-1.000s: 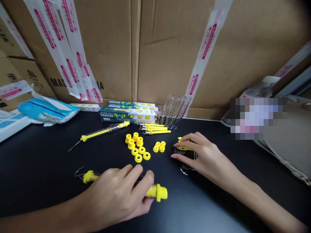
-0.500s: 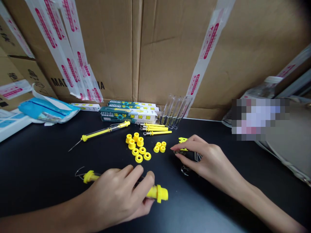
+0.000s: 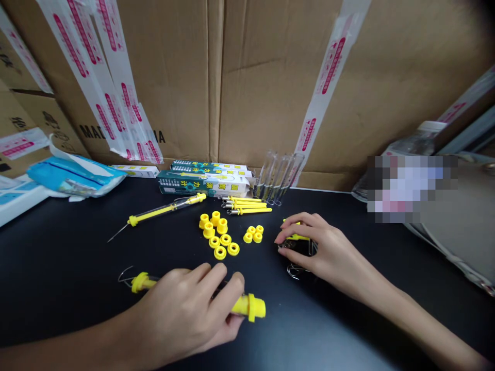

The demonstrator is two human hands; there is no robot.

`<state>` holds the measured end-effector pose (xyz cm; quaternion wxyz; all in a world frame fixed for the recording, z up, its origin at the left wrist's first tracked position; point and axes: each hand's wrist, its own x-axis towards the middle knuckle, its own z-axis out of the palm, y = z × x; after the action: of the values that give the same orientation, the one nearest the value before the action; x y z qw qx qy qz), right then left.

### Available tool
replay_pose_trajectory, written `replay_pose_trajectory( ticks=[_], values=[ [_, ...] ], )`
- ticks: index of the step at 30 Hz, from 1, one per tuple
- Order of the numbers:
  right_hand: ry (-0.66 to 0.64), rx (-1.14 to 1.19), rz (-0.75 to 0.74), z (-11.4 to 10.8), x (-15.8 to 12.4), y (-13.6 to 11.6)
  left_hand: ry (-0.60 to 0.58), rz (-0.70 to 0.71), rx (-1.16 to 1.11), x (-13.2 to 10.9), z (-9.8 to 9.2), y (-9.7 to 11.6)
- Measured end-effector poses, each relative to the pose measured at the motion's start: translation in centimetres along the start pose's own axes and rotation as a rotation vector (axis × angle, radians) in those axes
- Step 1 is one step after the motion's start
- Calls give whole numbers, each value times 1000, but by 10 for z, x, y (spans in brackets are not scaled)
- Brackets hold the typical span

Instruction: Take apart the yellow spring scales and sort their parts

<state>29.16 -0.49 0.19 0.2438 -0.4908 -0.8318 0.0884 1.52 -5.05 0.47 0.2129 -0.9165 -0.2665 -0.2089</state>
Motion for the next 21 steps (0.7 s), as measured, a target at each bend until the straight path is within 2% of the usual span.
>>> replay_pose_trajectory(
  ticks=[7, 14, 18, 21],
  values=[
    [-82, 55, 56, -3, 1, 8, -9, 0, 0, 0, 2, -1],
    [-68, 103, 93, -5, 0, 9, -9, -4, -5, -1, 2, 1],
    [-37, 237, 128, -11, 2, 0, -6, -13, 4, -2, 2, 0],
    [20, 384, 170, -9, 0, -19, -8, -30, 21, -1, 2, 0]
  ],
)
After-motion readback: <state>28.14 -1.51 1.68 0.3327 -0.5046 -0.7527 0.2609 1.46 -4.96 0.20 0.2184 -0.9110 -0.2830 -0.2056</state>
